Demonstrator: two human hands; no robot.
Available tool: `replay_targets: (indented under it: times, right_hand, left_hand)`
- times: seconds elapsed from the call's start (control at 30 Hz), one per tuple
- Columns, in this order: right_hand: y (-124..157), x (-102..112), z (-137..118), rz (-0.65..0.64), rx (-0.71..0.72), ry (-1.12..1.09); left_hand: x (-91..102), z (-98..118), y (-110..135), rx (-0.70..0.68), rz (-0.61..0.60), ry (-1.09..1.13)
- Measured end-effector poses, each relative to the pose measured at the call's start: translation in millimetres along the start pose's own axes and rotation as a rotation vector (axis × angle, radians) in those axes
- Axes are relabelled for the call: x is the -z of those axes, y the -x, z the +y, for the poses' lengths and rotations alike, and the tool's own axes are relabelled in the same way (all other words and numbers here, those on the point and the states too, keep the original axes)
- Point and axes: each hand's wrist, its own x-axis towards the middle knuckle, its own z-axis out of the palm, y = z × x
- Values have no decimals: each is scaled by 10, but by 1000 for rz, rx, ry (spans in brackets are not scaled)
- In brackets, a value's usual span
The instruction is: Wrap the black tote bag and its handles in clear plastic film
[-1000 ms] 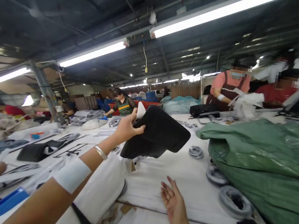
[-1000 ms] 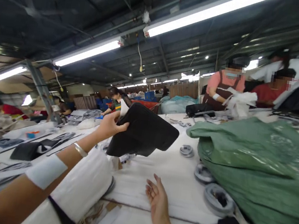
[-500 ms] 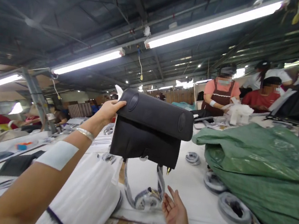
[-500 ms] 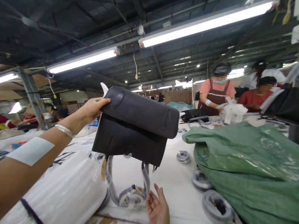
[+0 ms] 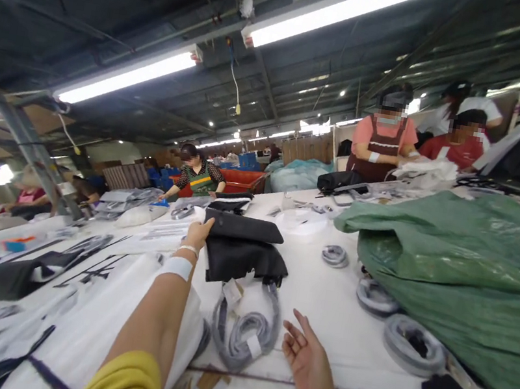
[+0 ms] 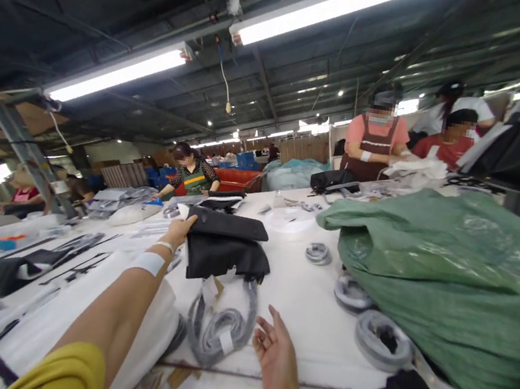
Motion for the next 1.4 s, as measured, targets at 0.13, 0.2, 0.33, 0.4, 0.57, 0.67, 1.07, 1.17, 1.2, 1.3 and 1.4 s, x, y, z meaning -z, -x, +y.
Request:
replay_targets:
  times: [0.13, 0.2, 0.33, 0.4, 0.57, 0.67, 1.07, 1.17, 1.2, 1.3, 1.4]
  right_hand:
    - [8, -16, 13, 4, 0, 49]
    - [14, -20, 17, 2, 3, 67]
    - [26, -12, 18, -10, 1, 96]
    - [33, -9, 17, -16, -1, 110]
    - [49, -20, 16, -30, -4, 154]
    - [51, -24, 18, -39, -8, 174]
    - [109, -61, 70, -58, 2, 262]
    - [107, -79, 90, -57, 11, 281]
    - [109, -88, 95, -62, 19, 286]
    - [115, -115, 108, -104, 42, 302]
    - [69, -100, 129, -154, 50, 304]
  left_hand:
    - [-166, -191, -8, -46, 44, -265]
    - [-327, -210, 79, -146, -35, -365]
    - [-768, -235, 498, -384, -328, -506]
    - [-974, -298, 798, -466, -415, -566]
    - [-1225, -534, 1382, -545, -398, -680]
    - [-1231, -618, 1435, -549, -363, -717]
    - [-1251, -659, 639, -496, -149, -738]
    - [-1246, -511, 402, -448, -67, -732]
    - [-1257, -459, 391, -464, -72, -718]
    - [-1321, -315, 575, -571, -149, -636]
    - [-1372, -193, 984, -694, -239, -509]
